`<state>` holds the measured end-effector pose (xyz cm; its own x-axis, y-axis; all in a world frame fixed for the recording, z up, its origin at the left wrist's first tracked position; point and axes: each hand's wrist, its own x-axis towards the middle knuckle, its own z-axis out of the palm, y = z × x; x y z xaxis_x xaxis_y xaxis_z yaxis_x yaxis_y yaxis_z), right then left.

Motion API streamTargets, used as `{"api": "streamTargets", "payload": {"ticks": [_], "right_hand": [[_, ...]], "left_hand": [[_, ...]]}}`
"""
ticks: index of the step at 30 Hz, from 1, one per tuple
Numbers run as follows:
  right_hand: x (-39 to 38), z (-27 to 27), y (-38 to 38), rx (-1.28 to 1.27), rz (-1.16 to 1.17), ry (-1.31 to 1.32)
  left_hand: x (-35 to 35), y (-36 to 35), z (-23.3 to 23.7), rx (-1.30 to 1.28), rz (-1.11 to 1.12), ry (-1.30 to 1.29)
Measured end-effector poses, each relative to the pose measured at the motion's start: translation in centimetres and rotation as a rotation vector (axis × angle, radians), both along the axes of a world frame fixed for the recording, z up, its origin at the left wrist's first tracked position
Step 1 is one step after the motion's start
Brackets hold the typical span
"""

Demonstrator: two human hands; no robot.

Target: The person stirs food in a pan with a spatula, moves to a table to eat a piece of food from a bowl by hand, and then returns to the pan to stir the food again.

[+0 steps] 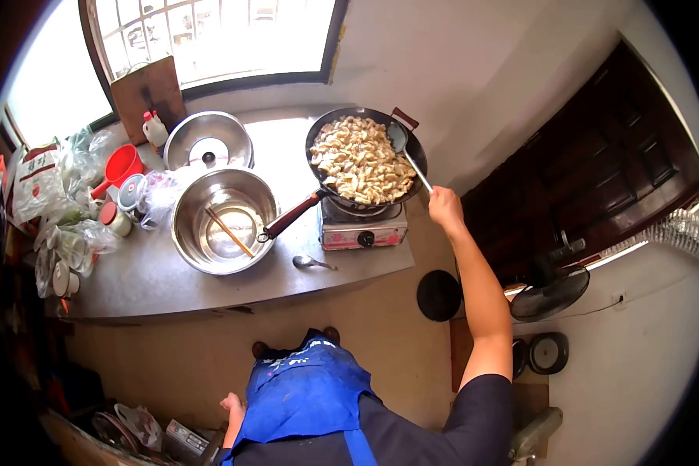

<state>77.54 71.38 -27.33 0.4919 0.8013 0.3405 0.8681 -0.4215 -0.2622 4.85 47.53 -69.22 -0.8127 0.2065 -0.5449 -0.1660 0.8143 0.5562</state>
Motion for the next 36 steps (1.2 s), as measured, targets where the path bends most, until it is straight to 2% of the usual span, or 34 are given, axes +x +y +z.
{"api": "streamTargets", "payload": {"ticks": [2, 3, 6, 8, 10, 11, 16, 18, 19, 21, 26, 29, 36], "right_hand": [[1.4, -1.7, 1.4, -0.042, 0.01, 0.356], [-0.5, -0.4, 1.6, -0.098, -0.083, 0.534], [-5.0, 2.2, 1.6, -0.132, -0.161, 0.679], [-5.8, 2.6, 1.3, -0.17, -0.152, 0.654], [-5.1, 1.4, 1.1, -0.066, 0.025, 0.459], [-5.2, 1.3, 0.7, -0.067, 0.025, 0.457], [-9.9, 5.2, -2.0, 0.03, 0.139, 0.16], [-11.6, 6.7, -3.1, 0.008, 0.119, 0.169], [-12.6, 7.5, -3.6, -0.011, 0.103, 0.176], [-14.3, 9.0, -4.7, -0.013, 0.102, 0.237], [-16.7, 9.6, -6.0, -0.061, 0.107, 0.356], [-16.7, 7.5, -6.5, -0.016, 0.196, 0.174], [-15.7, 6.8, -7.3, -0.156, 0.122, -0.053]], "left_hand": [[-0.4, -0.8, -0.5, -0.019, -0.012, 0.005], [-0.4, -1.1, -0.8, -0.039, -0.027, 0.009], [0.4, -1.7, -0.6, -0.025, 0.026, 0.049], [0.6, -2.0, -0.4, -0.077, 0.03, 0.056], [0.9, -1.9, 0.5, -0.129, 0.026, 0.063], [1.1, -2.0, 1.0, -0.167, 0.001, 0.084], [0.5, -1.9, 1.3, -0.284, -0.056, 0.142], [-0.5, -2.1, 0.2, -0.127, -0.104, 0.062], [-0.5, -2.0, 0.5, -0.131, -0.107, 0.063], [-0.2, -1.0, 0.8, -0.049, -0.024, 0.045], [-0.1, 0.6, 1.3, -0.073, -0.064, 0.088], [-0.1, 1.3, 1.6, -0.108, -0.115, 0.107], [-0.4, 1.7, 0.4, -0.082, -0.097, 0.093]]}}
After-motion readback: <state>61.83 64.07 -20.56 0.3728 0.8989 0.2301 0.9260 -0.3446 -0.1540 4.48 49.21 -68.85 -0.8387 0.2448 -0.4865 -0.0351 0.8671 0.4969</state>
